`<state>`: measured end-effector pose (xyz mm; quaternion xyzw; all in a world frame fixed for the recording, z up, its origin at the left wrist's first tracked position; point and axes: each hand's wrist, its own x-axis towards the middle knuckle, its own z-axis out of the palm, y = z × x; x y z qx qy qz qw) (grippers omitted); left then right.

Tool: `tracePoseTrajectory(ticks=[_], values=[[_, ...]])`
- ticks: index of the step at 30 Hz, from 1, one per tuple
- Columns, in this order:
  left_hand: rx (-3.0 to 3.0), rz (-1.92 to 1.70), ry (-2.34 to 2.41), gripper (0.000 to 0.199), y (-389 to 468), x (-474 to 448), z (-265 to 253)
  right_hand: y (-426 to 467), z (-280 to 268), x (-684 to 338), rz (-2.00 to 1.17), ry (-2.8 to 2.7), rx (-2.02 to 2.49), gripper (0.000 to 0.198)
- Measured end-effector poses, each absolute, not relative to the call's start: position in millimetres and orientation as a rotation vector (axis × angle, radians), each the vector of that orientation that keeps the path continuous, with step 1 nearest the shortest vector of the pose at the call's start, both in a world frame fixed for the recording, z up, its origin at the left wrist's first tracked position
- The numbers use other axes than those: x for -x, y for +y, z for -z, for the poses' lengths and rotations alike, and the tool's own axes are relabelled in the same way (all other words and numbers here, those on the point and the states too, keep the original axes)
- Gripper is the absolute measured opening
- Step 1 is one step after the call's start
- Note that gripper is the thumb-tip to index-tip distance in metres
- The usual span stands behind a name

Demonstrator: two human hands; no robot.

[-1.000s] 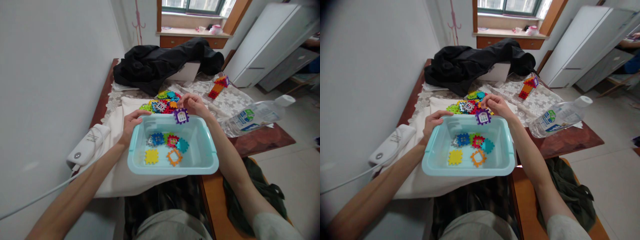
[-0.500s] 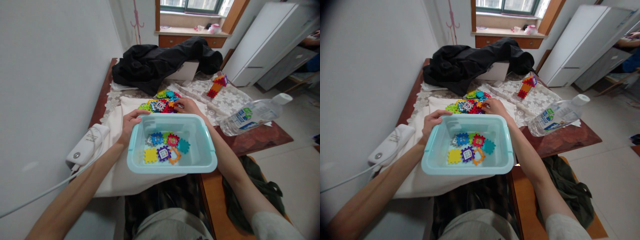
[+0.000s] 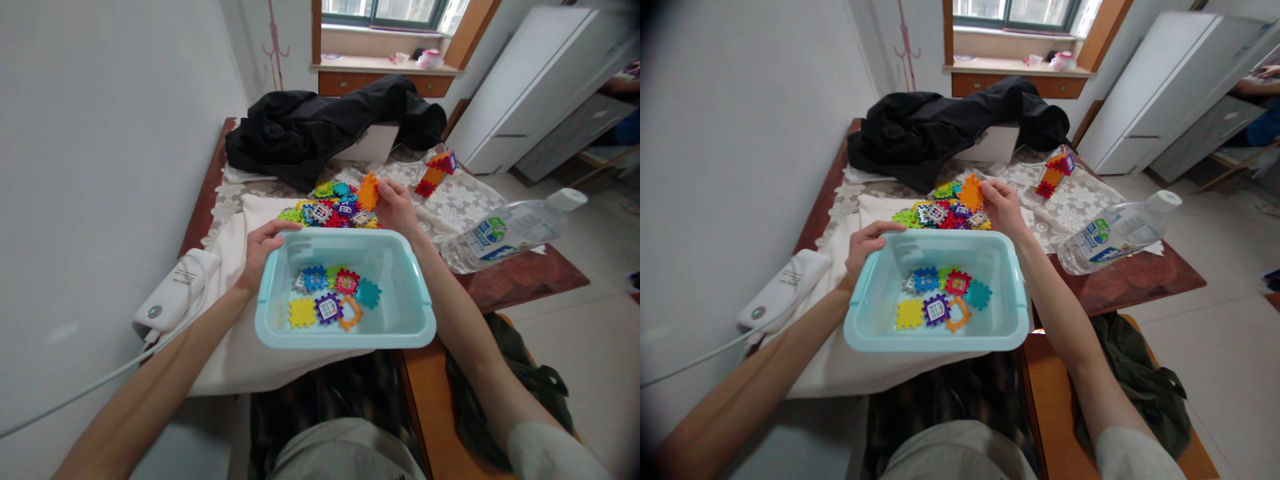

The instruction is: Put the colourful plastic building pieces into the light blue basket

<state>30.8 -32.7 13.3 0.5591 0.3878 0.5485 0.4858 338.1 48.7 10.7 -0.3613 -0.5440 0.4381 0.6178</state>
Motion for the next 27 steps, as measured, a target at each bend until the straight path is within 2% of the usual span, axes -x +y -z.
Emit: tracePoseTrajectory(ticks=[3, 5, 7, 10, 13, 19, 27], values=[[-1.365, -1.333, 0.954, 0.032, -32.3, -30.6, -12.7, 44.2, -14.4, -339.1, -1.162, -1.414, 0.774, 0.058], [-1.373, -1.337, 0.95, 0.032, -32.2, -30.9, -12.9, 45.1, -12.6, -341.2, -1.136, -1.536, 0.813, 0.061], [-1.374, -1.341, 0.949, 0.033, -32.3, -31.2, -13.2, 49.6, -6.8, -344.5, -0.955, -1.616, 0.927, 0.06], [-1.373, -1.34, 0.944, 0.034, -32.4, -31.3, -13.2, 59.4, 7.9, -351.2, -0.537, -1.81, 1.144, 0.046], [-1.368, -1.338, 0.939, 0.033, -31.9, -31.1, -11.9, 67.0, 22.8, -357.2, -0.301, -2.068, 1.306, 0.055], [-1.356, -1.344, 0.926, 0.031, -31.7, -30.7, -9.8, 68.7, 25.5, -359.1, -0.25, -2.274, 1.314, 0.028], [-1.351, -1.354, 0.905, 0.03, -31.9, -31.2, -11.7, 67.3, 21.3, -355.3, -0.208, -2.19, 1.313, 0.031]])
